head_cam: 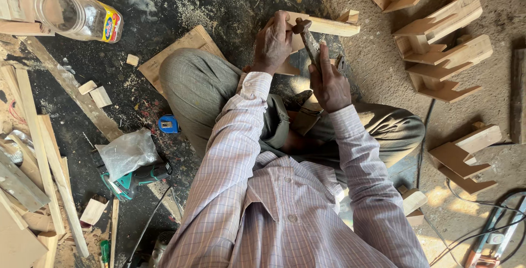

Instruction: The person sits on the workshop floor assembling small wooden box-shaped pieces. They hammer nails into the joints with a hammer, use pliers to pull or adjust nails, fit pieces together, and shape a joint with a small chisel.

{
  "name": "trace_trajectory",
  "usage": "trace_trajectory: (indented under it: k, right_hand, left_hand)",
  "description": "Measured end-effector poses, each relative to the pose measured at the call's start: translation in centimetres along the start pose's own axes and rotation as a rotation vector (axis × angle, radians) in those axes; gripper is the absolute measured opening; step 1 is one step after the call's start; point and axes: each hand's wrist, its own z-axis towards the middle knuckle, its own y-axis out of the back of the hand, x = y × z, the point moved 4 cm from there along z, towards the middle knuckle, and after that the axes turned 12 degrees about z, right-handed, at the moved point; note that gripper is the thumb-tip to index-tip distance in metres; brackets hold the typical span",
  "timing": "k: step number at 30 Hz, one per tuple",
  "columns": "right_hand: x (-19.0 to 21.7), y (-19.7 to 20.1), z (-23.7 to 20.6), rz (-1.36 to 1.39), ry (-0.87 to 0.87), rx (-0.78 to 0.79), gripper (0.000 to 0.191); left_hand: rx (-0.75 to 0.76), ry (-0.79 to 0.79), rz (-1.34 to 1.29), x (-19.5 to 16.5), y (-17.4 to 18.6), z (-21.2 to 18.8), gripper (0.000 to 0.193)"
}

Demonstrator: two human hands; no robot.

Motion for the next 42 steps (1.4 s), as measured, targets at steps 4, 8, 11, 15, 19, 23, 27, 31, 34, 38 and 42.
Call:
trace_trajectory:
  k: [4, 8, 11, 15, 19, 23, 27, 31, 34, 38, 42]
  right_hand:
    - [0.5, 0.6, 0.2, 0.046, 0.091, -0.177, 0.062]
    - [0.4, 0.3, 1.2, 0.0, 0.033, -0.085, 0.061]
    - [0.6, 0.7, 1.5, 0.024, 0.028, -0.111, 0.06]
    - [1.5, 1.3, 1.2, 0.104, 0.144, -0.269, 0.058]
    - [1.3, 0.7, 1.6, 0.014, 0.114, -0.136, 0.059]
    - [0.7, 0.8, 1.7, 0.062, 0.039, -0.181, 0.061]
    - [1.1, 1.4, 1.3, -0.046, 0.203, -0.304, 0.059]
    - [0.2, 1.0, 1.9, -0.092, 0.112, -0.089, 0.058]
    - [-0.3, 1.0, 2.0, -0.015, 0.083, -0.105, 0.059]
    - [-0.1, 0.7, 2.1, 0.057, 0.071, -0.181, 0.057]
    - [1.0, 0.8, 1.8, 0.026, 0.157, -0.123, 0.057]
  left_hand:
    - [0.007, 0.004, -0.018, 0.3, -0.1, 0.5, 0.04]
    - [-0.002, -0.009, -0.018, 0.3, -0.2, 1.1, 0.041]
    - [0.013, -0.011, 0.009, 0.3, -0.3, 1.2, 0.039]
    - [0.038, 0.002, -0.015, 0.5, -0.2, 1.3, 0.037]
    - [0.06, -0.025, 0.077, 0.4, -0.3, 1.4, 0.042]
    - [0.102, -0.004, 0.029, 0.6, -0.5, 1.1, 0.068]
    - [0.179, -0.029, 0.114, 0.7, -0.6, 0.2, 0.089]
    - [0.19, -0.042, 0.116, 0.6, -0.6, -0.3, 0.093]
    - [0.306, -0.007, 0.089, 0.8, -1.1, -0.4, 0.092]
    - [0.14, -0.04, 0.032, 0.6, -0.5, -0.1, 0.096]
    - [0.238, 0.033, 0.09, 0.6, -0.6, 0.0, 0.1]
